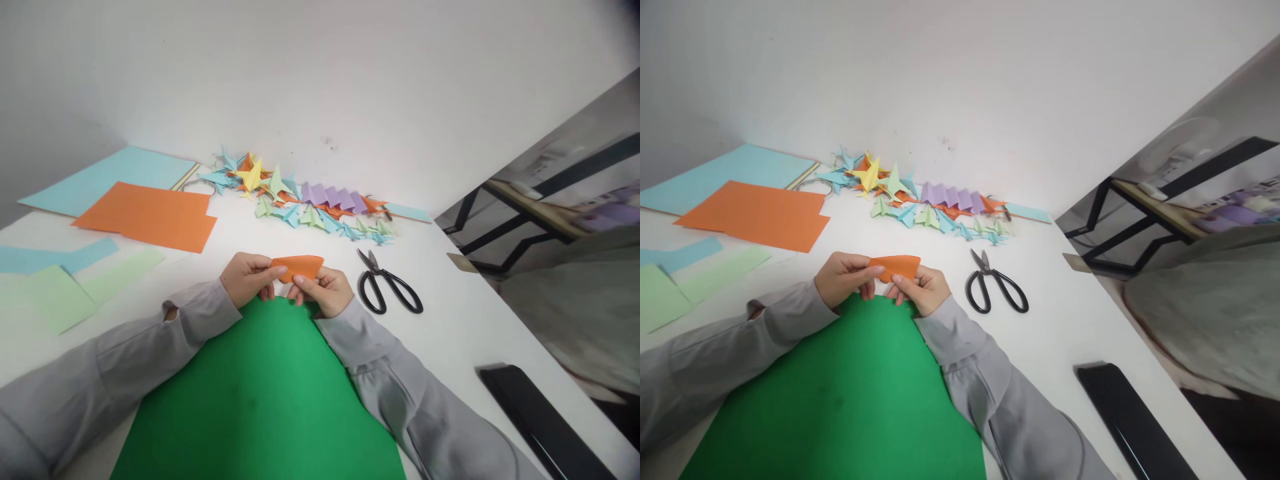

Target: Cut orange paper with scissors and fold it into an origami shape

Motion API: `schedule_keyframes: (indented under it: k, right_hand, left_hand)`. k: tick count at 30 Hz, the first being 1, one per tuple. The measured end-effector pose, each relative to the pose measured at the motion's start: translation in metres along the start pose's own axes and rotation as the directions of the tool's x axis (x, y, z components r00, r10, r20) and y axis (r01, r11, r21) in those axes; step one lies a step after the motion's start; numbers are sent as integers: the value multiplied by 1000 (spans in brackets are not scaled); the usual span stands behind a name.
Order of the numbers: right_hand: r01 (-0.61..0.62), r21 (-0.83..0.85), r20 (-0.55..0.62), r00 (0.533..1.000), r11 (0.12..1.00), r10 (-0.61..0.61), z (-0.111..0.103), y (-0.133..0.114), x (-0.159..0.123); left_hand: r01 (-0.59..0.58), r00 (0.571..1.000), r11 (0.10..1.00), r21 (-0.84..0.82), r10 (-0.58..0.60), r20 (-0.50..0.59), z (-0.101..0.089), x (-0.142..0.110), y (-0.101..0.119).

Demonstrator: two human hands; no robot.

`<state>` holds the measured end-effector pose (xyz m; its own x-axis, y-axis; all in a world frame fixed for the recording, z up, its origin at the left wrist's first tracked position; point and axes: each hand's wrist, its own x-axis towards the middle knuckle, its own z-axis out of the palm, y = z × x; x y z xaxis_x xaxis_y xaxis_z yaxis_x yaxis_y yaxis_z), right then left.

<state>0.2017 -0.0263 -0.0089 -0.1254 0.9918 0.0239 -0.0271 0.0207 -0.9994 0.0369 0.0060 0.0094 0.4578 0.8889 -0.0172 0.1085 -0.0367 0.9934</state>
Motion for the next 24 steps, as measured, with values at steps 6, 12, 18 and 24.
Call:
schedule_keyframes:
  k: [6, 12, 18, 24]
  right_hand:
    - [0, -2, -7, 1000, 1000, 0, 0, 0, 0]
    - [0, 8, -8, 1000, 1000, 0, 1, 0, 0]
    - [9, -9, -23, 1000, 1000, -9, 1, -1, -1]
    - [10, -8, -21, 1000, 1000, -10, 0, 1, 0]
  left_hand:
    - [6, 1000, 1000, 25, -6, 6, 0, 0, 1]
    - [19, 1000, 1000, 24, -20, 8, 0, 0, 1]
    - [17, 1000, 999, 29, -18, 13, 1, 0, 2]
    - [9, 1000, 999, 41, -9, 16, 0, -1, 2]
